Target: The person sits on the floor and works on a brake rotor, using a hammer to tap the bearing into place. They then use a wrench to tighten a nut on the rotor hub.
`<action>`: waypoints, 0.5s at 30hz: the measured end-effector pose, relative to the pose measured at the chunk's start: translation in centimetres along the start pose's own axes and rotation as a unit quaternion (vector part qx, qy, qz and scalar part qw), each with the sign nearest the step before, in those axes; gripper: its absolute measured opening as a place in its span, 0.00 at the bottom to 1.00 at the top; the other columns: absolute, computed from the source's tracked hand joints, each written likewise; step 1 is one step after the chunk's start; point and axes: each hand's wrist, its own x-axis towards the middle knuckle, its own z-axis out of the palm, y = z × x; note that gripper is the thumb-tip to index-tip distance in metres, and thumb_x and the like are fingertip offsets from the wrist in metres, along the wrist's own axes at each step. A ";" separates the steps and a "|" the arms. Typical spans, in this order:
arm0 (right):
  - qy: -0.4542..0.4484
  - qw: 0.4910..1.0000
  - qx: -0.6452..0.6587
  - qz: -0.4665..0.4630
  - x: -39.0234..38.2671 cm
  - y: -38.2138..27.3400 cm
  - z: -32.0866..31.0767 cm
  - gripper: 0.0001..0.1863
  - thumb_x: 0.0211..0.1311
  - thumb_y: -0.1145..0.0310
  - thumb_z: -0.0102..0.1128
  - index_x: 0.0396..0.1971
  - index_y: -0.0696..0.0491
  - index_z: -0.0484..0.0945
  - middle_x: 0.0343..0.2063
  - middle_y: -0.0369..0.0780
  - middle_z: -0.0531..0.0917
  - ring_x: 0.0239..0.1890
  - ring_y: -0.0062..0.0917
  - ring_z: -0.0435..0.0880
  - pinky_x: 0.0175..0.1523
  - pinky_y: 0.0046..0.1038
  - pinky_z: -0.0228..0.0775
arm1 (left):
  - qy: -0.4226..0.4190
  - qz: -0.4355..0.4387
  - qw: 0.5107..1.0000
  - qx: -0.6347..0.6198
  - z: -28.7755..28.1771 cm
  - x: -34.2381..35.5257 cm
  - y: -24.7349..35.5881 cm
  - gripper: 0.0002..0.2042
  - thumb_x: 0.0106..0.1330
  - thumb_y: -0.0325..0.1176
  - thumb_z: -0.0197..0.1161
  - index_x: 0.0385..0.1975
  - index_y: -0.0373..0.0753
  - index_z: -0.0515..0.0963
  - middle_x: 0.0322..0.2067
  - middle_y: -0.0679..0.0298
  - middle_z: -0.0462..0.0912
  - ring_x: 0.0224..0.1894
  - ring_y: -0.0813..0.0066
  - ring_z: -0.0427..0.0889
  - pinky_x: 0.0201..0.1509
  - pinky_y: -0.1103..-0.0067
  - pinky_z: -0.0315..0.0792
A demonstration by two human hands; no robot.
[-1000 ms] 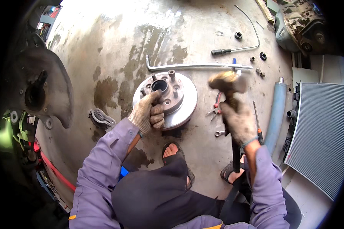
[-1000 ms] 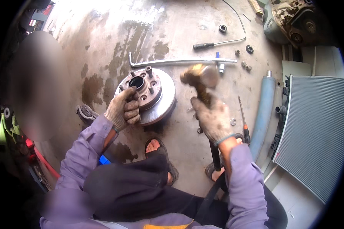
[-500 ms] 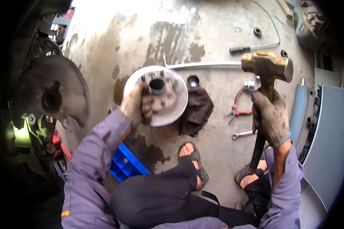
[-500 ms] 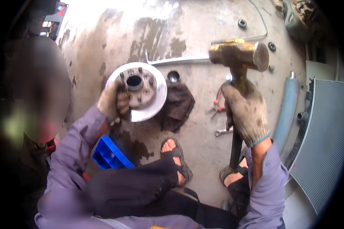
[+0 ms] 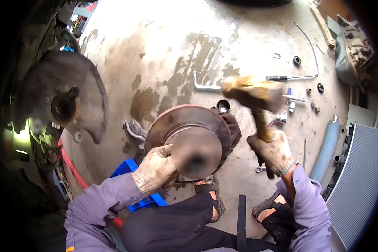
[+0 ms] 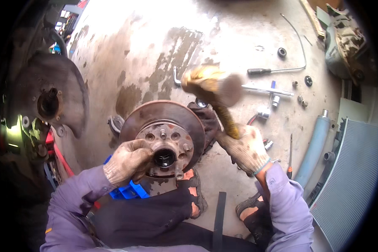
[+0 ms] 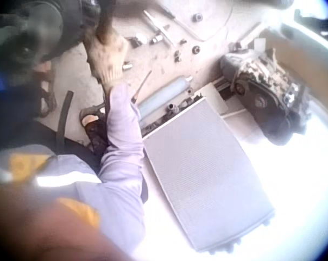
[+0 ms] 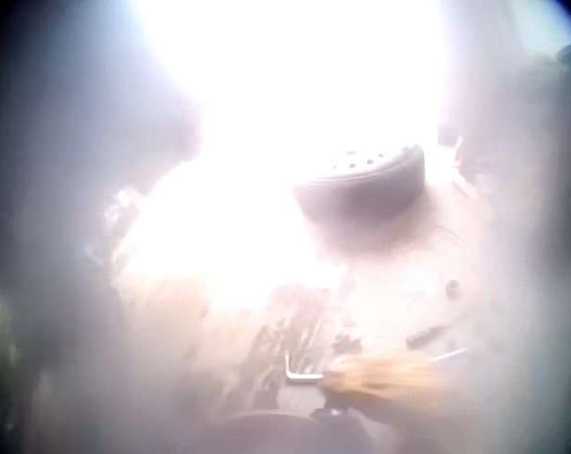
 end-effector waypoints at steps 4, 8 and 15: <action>0.114 0.971 -0.166 -0.130 -1.1 2.1 0.1 0.11 0.62 0.62 0.61 0.26 0.54 0.80 0.21 0.41 0.80 0.24 0.33 0.80 0.36 0.40 0.75 | -0.007 0.083 0.990 0.117 0.9 -0.5 0.6 0.07 0.71 0.34 0.61 0.38 0.37 0.80 0.22 0.67 0.76 0.18 0.81 0.72 0.18 0.80 0.64; -0.018 0.988 -0.134 -0.070 -0.5 0.5 -1.6 0.12 0.62 0.62 0.62 0.29 0.56 0.82 0.23 0.43 0.83 0.29 0.34 0.86 0.39 0.40 0.78 | 0.056 -0.007 0.995 0.079 0.7 -1.2 4.7 0.15 0.68 0.41 0.64 0.45 0.37 0.82 0.25 0.68 0.80 0.25 0.85 0.77 0.27 0.80 0.72; 0.031 0.974 0.081 -0.211 -2.7 -2.9 -3.2 0.07 0.66 0.68 0.60 0.31 0.55 0.78 0.22 0.39 0.79 0.25 0.25 0.79 0.32 0.35 0.74 | 0.114 0.057 0.962 0.240 -0.9 -0.1 0.5 0.14 0.65 0.41 0.62 0.40 0.36 0.82 0.25 0.66 0.79 0.26 0.81 0.74 0.31 0.77 0.70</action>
